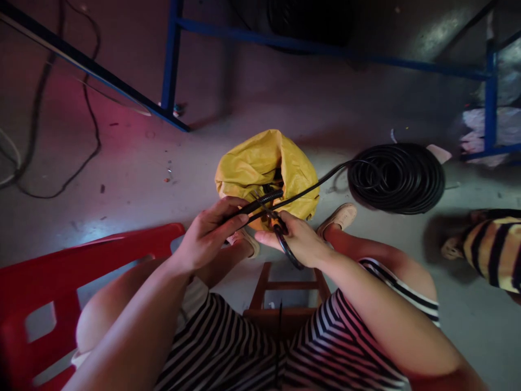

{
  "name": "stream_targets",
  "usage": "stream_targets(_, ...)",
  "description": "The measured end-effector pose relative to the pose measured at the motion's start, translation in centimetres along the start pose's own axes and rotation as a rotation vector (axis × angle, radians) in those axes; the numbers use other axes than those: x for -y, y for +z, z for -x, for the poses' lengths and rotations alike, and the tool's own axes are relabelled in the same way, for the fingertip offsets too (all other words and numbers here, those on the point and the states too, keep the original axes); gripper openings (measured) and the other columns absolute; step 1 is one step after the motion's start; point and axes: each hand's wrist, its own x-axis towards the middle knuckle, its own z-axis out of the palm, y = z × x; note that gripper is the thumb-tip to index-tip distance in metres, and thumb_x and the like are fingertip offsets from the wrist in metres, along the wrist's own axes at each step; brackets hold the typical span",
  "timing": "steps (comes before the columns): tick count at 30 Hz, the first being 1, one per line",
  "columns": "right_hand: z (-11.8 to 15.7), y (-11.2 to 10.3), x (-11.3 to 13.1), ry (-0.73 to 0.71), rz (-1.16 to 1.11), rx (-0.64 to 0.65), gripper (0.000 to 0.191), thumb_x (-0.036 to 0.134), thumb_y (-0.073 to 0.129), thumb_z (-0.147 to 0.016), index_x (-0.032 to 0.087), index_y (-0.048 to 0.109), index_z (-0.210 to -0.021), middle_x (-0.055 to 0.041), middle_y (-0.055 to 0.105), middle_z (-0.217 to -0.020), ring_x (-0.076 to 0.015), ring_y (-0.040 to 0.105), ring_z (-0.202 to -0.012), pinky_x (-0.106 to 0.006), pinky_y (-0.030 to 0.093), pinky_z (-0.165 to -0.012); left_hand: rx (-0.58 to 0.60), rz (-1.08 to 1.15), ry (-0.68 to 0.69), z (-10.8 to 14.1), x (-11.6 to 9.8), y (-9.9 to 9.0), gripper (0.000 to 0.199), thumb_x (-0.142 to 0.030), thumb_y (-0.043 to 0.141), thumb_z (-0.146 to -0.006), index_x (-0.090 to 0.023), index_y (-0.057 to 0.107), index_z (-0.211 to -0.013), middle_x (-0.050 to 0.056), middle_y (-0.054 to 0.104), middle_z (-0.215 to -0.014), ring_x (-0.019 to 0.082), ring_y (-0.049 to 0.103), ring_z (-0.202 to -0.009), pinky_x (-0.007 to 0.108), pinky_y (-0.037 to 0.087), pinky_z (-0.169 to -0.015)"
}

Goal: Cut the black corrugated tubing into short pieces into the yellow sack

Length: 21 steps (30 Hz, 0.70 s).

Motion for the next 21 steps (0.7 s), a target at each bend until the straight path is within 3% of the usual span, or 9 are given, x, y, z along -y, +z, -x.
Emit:
stream_targets(7, -0.8, -0.3, -0.1, 0.027, 0.140, 0.017, 0.047, 0.067, 0.069, -0.087, 0.021, 0.059, -0.091, 0.0004, 0.059, -0.080, -0.0171, 0.051, -0.073, -0.028, 0.034, -0.064, 0.077, -0.064, -0.038, -0.2, -0.2, -0.5, 0.024, -0.034, 0.063, -0.092, -0.021, 0.071, -0.110, 0.005, 0.076, -0.093, 0.022, 0.070, -0.088, 0.029, 0.052, -0.073)
stream_targets(11, -1.2, -0.1, -0.5, -0.039, 0.153, 0.010, 0.053, 0.073, 0.063, -0.089, 0.021, 0.059, -0.088, -0.0008, 0.058, -0.079, -0.0172, 0.050, -0.072, -0.028, 0.034, -0.064, 0.118, 0.000, -0.032, -0.3, -0.2, -1.2, 0.023, -0.035, 0.064, -0.093, -0.020, 0.071, -0.108, 0.007, 0.076, -0.099, 0.022, 0.069, -0.091, 0.029, 0.052, -0.075)
stream_targets(21, -1.6, 0.1, -0.8, -0.050, 0.261, -0.009, 0.064, 0.082, 0.059, -0.084, 0.021, 0.050, -0.070, 0.0021, 0.042, -0.064, -0.0139, 0.038, -0.062, -0.027, 0.023, -0.056, 0.110, 0.114, -0.080, -0.1, 0.3, -1.9, 0.017, -0.034, 0.067, -0.091, -0.020, 0.070, -0.101, 0.004, 0.071, -0.087, 0.019, 0.064, -0.079, 0.030, 0.051, -0.073)
